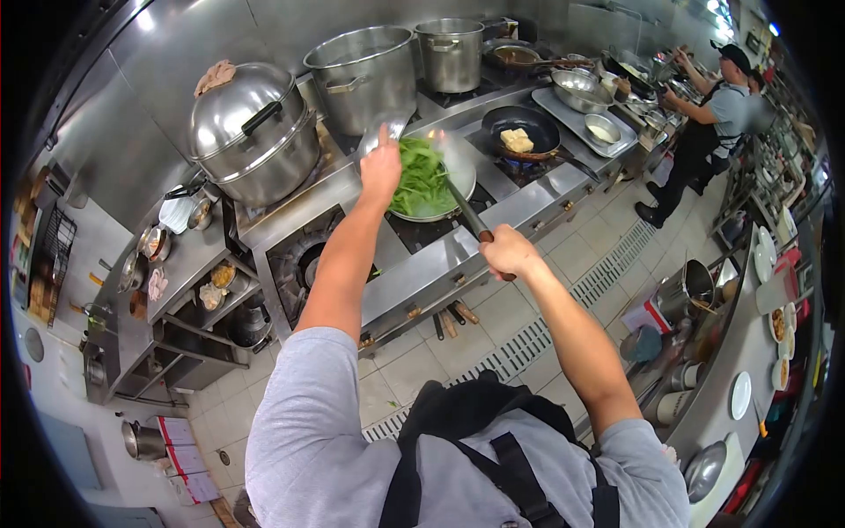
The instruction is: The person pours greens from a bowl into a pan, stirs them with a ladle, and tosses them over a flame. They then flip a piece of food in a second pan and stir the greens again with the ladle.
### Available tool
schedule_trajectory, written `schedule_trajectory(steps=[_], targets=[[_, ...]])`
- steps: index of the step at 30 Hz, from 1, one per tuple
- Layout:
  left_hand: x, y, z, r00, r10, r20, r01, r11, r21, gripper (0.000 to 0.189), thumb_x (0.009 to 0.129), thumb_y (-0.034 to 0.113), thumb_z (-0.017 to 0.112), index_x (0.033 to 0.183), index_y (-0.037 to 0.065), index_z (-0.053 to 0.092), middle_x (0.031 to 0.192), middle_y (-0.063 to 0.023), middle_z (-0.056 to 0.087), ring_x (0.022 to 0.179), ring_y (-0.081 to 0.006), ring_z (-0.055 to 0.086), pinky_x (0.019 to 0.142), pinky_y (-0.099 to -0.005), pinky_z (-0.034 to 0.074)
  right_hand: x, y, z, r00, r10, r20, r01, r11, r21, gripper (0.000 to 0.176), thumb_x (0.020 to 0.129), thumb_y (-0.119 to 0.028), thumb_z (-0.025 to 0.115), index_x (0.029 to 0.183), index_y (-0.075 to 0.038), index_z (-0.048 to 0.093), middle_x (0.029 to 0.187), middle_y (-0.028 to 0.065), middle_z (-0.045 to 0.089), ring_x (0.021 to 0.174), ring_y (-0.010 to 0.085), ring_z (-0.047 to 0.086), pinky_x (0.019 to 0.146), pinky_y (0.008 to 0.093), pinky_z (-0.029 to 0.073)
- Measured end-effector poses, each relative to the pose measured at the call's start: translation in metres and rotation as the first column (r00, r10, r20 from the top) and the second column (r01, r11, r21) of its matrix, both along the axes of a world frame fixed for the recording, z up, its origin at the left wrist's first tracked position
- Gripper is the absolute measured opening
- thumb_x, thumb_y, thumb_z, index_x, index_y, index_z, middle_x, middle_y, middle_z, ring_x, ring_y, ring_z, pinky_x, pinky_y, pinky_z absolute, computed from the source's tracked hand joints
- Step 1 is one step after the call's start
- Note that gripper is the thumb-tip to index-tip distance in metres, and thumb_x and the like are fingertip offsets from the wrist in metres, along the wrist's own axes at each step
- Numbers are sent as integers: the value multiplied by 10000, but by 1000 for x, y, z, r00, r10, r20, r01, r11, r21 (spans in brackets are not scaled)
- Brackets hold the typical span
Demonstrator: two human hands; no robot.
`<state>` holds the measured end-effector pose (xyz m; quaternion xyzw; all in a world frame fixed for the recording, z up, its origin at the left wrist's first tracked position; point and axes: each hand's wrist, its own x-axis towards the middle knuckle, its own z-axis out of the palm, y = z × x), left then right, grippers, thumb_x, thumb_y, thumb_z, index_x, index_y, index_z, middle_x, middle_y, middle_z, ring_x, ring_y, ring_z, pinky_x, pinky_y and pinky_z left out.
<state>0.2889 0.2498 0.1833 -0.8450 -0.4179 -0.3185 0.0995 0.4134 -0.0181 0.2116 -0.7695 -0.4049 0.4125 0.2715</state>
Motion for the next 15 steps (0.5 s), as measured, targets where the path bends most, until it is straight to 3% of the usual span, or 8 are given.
schedule_trajectory(steps=[2, 3, 4, 7, 10, 12, 15], targets=[[-1, -2, 20, 990, -87, -113, 118, 946, 302, 116, 786, 74, 525, 830, 0, 604, 1341, -155, 444, 594, -268, 646, 539, -392, 536, -1, -7, -13, 988, 23, 152, -27, 999, 25, 192, 821, -156, 520, 755, 24, 539, 595, 130, 584, 448, 204, 575, 427, 349, 452], [-5, 5, 27, 983, -161, -87, 183, 884, 431, 98, 786, 56, 521, 824, 7, 597, 1301, -148, 482, 515, -214, 623, 450, -354, 512, -5, -10, -19, 973, -41, 227, 20, 995, 95, 208, 806, -178, 534, 808, 28, 565, 633, 168, 602, 523, 276, 612, 516, 387, 486], [-9, 7, 35, 983, -167, -75, 183, 890, 419, 100, 791, 56, 515, 841, 1, 582, 1277, -147, 500, 487, -231, 602, 447, -367, 505, -6, -10, -23, 972, -36, 231, 16, 996, 91, 208, 806, -178, 534, 808, 28, 565, 633, 168, 602, 523, 276, 612, 516, 387, 486], [-35, 3, 67, 991, -131, -6, 124, 923, 364, 81, 814, 63, 492, 830, 17, 556, 1279, -126, 504, 518, -256, 603, 463, -378, 502, -10, -16, -54, 870, -80, 487, -37, 974, 225, 268, 758, -192, 563, 922, 20, 563, 871, 219, 624, 835, 375, 612, 755, 453, 481], [-72, -27, 98, 977, -208, 44, 172, 896, 409, 41, 814, 82, 526, 820, 41, 532, 1278, -86, 513, 590, -273, 617, 490, -390, 501, -22, -20, -59, 860, -128, 493, 29, 979, 203, 263, 762, -198, 560, 937, -1, 555, 927, 204, 618, 900, 378, 591, 805, 461, 465], [-83, -28, 99, 934, -262, 243, 124, 876, 466, 99, 786, 97, 585, 770, 53, 497, 1281, -50, 518, 659, -274, 629, 506, -392, 500, -32, -26, -55, 843, -130, 522, 42, 983, 176, 228, 770, -182, 581, 930, -25, 544, 916, 189, 617, 882, 377, 595, 788, 466, 471], [-97, -26, 100, 882, -274, 384, 71, 882, 467, 149, 781, 112, 617, 731, 44, 494, 1279, -47, 524, 680, -282, 634, 532, -382, 504, -49, -28, -51, 775, -243, 584, 67, 950, 306, 212, 776, -135, 619, 930, -42, 506, 867, 172, 613, 853, 368, 602, 733, 473, 479]])
